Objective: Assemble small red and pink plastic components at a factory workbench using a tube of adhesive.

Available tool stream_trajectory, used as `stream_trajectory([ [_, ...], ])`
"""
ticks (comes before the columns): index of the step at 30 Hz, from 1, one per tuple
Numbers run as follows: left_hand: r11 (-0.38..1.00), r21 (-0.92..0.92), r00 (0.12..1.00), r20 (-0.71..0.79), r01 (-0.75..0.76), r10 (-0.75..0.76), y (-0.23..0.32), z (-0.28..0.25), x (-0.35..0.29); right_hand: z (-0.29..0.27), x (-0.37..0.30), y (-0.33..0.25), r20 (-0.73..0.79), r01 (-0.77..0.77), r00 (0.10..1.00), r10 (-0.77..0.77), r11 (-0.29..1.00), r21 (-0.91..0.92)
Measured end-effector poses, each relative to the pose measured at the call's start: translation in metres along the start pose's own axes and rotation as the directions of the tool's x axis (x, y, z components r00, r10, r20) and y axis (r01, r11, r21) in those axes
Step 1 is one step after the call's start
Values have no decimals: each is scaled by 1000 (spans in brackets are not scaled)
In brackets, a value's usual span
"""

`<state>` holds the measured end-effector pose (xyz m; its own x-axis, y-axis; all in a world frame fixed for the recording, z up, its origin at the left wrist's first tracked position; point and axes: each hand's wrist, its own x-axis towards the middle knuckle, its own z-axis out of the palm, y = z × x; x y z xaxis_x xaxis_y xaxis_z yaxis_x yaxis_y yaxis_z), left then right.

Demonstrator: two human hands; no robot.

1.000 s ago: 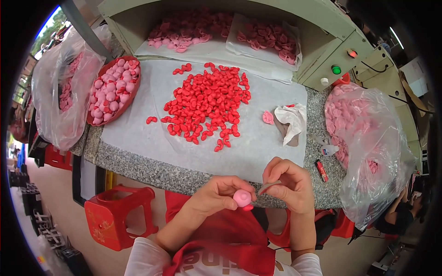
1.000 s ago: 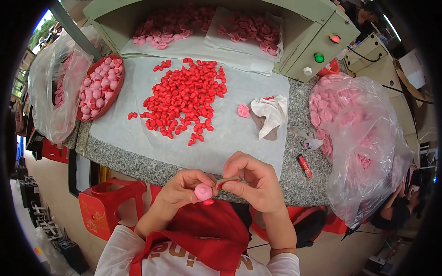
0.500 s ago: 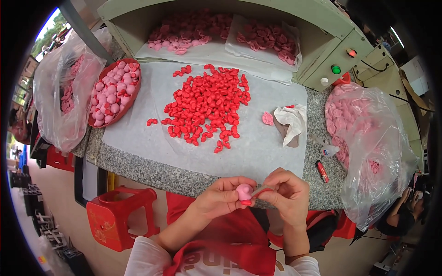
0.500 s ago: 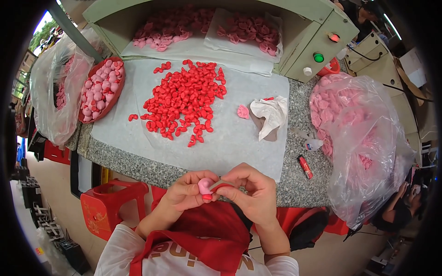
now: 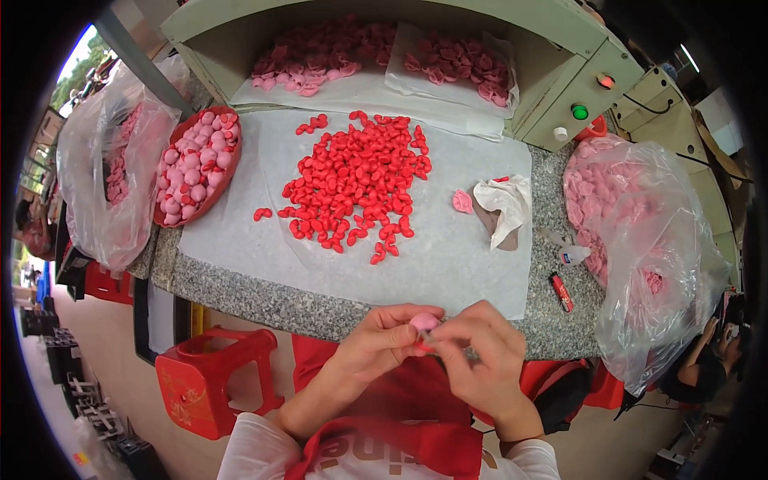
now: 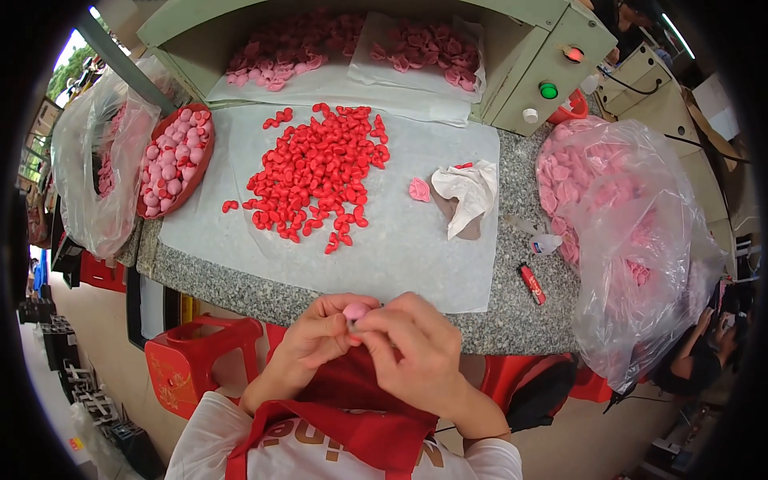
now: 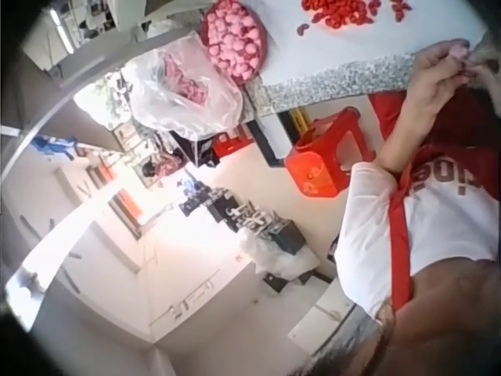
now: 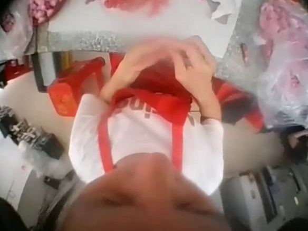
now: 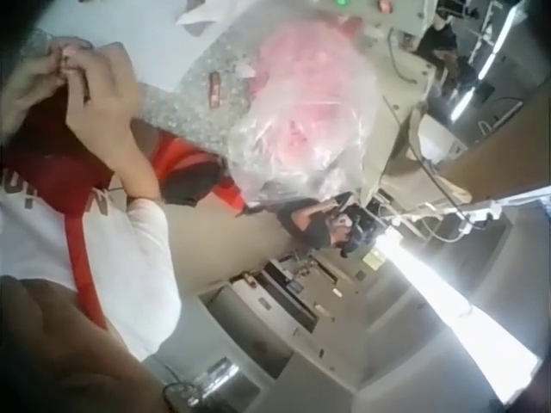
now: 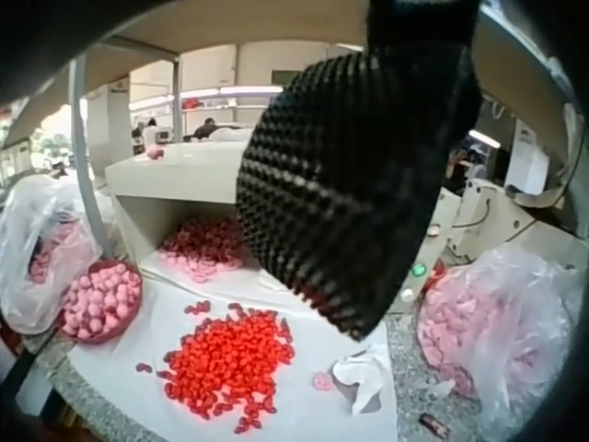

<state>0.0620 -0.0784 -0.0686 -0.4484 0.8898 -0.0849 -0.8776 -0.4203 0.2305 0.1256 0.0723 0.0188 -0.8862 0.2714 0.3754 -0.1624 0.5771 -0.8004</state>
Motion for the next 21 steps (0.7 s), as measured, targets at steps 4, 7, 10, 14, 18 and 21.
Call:
stream_trajectory([
  [4,998,59,1000,-10,-5,6,8,5,-3,-12,2,35,-197,-159,972,125,972,-170],
  [7,995,94,991,-136,30,-18,4,6,-2,-12,-2,26,-205,-204,956,210,978,48],
  [10,998,66,996,-92,18,-12,5,3,-2,-6,-1,19,-123,-281,937,327,915,291],
  [14,999,43,998,-70,10,-7,5,1,-2,-1,-6,13,0,-273,955,298,876,398],
  [18,1000,-18,998,-56,-13,12,0,5,0,12,-4,-3,95,-171,984,148,927,333],
  [21,997,65,999,-20,-42,43,0,11,-5,18,-4,-1,55,20,998,-29,986,167],
])
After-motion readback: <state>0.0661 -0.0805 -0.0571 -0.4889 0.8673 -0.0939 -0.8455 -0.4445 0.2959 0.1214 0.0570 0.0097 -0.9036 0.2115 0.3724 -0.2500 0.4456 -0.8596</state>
